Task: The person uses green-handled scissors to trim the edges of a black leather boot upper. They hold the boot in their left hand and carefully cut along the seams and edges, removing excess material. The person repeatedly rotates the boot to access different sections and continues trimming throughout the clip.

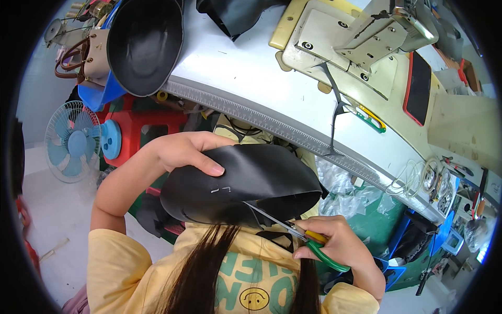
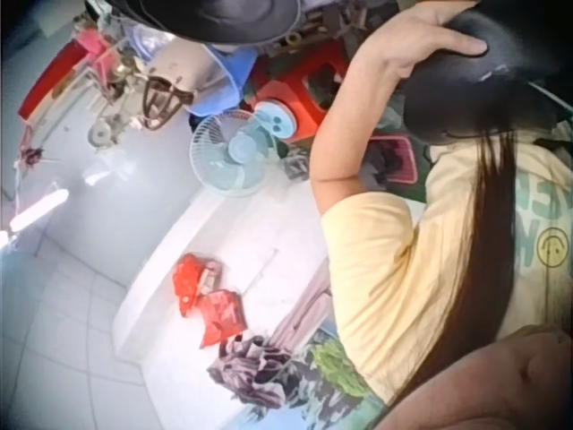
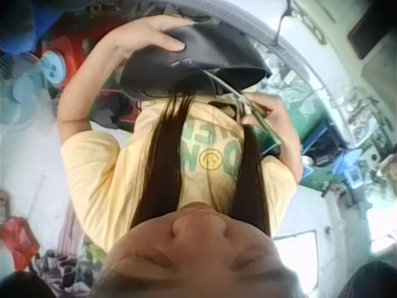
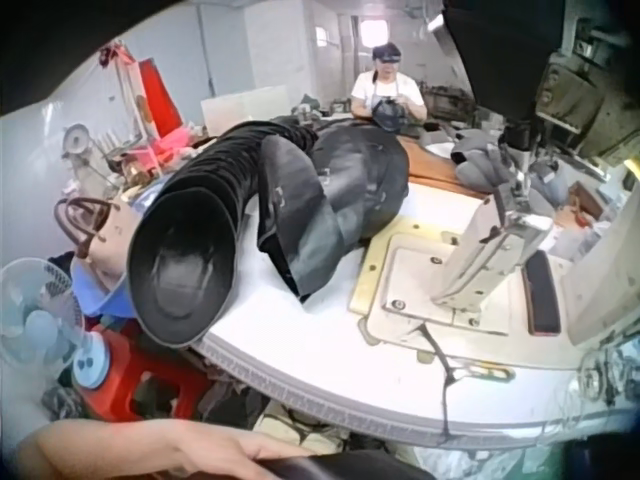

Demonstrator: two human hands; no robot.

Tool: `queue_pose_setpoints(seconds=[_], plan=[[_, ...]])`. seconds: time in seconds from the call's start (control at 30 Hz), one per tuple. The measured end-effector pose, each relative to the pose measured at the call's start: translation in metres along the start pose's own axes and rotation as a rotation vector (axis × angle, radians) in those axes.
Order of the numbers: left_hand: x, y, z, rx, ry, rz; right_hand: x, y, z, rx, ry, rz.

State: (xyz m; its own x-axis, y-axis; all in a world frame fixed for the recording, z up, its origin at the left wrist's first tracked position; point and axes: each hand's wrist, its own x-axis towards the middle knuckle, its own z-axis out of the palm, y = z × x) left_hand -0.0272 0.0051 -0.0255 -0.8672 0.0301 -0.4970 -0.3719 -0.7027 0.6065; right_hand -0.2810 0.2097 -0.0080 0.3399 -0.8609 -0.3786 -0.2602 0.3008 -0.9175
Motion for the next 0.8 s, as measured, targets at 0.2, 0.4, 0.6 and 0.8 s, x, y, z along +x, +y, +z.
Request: queue_pose_setpoints(seconds=[0.2,0.4,0.6,0.8], plan=[[0.004,0.001,0.009,-0.021,-0.029,-0.057,-0.008,-0.003,-0.004,-0.087,-0.017,0.005],[0.015,-0.003,0.007,0.029,-0.097,-0.056,-0.016,-0.018,-0.012,-0.163,-0.059,0.082],[0.024,-0.005,0.012,0.002,-0.184,-0.047,-0.016,-0.011,-0.011,-0.136,-0.07,0.028],[0.03,-0.006,0.01,0.019,-0.214,-0.047,-0.021,-0.002,-0.014,0.151,-0.16,0.159]])
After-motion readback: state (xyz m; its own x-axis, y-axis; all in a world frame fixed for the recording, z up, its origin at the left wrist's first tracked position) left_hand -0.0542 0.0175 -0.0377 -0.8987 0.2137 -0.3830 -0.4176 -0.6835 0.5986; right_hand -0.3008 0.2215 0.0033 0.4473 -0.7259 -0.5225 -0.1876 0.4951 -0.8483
